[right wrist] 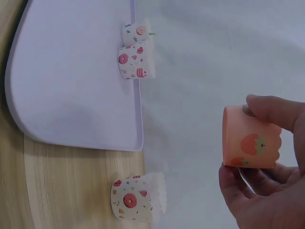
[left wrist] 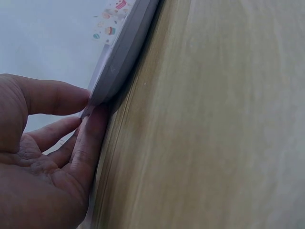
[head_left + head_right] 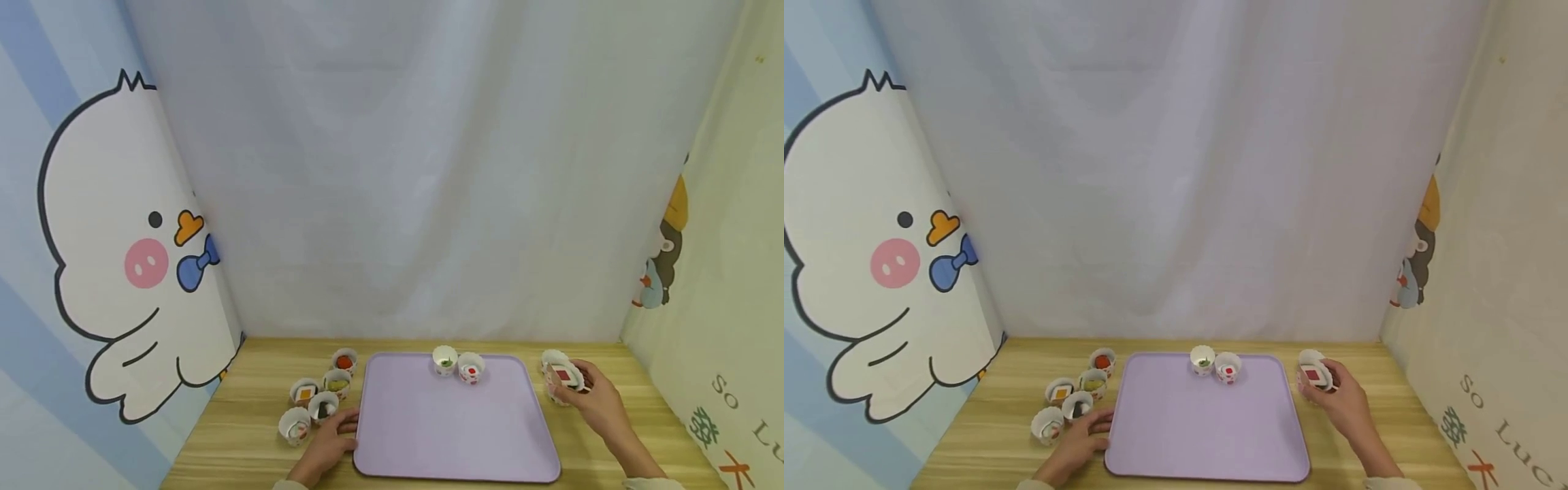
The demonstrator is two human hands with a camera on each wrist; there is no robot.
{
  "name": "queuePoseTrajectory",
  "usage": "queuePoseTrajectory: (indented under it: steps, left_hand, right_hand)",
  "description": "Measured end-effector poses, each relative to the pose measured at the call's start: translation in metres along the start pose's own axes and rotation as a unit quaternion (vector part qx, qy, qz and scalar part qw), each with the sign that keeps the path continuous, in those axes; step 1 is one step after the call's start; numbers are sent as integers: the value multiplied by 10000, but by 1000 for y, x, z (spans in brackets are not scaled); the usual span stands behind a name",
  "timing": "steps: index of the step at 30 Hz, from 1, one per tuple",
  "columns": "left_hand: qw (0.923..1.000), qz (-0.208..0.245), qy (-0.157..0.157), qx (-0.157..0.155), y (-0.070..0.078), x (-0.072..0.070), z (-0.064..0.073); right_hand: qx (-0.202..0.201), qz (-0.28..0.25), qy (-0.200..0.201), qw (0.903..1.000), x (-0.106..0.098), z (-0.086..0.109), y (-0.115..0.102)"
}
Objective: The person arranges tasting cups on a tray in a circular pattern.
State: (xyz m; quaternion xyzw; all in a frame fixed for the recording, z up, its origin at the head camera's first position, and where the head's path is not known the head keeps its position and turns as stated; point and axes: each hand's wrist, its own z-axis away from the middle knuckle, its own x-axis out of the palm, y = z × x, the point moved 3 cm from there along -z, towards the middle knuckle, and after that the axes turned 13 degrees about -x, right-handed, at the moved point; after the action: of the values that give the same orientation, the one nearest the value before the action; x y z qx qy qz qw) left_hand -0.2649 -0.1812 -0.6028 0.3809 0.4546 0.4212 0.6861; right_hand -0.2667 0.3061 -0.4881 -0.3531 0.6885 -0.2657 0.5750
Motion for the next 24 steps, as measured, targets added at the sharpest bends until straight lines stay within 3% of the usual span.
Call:
queuePoseTrajectory:
  steps: [12, 24]
  left_hand:
    - [9999, -37, -99, -3, -3, -1, -3]
    - [10000, -25, -7, -34, -2, 0, -2]
  right_hand:
    - [55, -542, -65, 9985, 42, -19, -3]
    - [-126, -125, 61, 9998, 79, -35, 3]
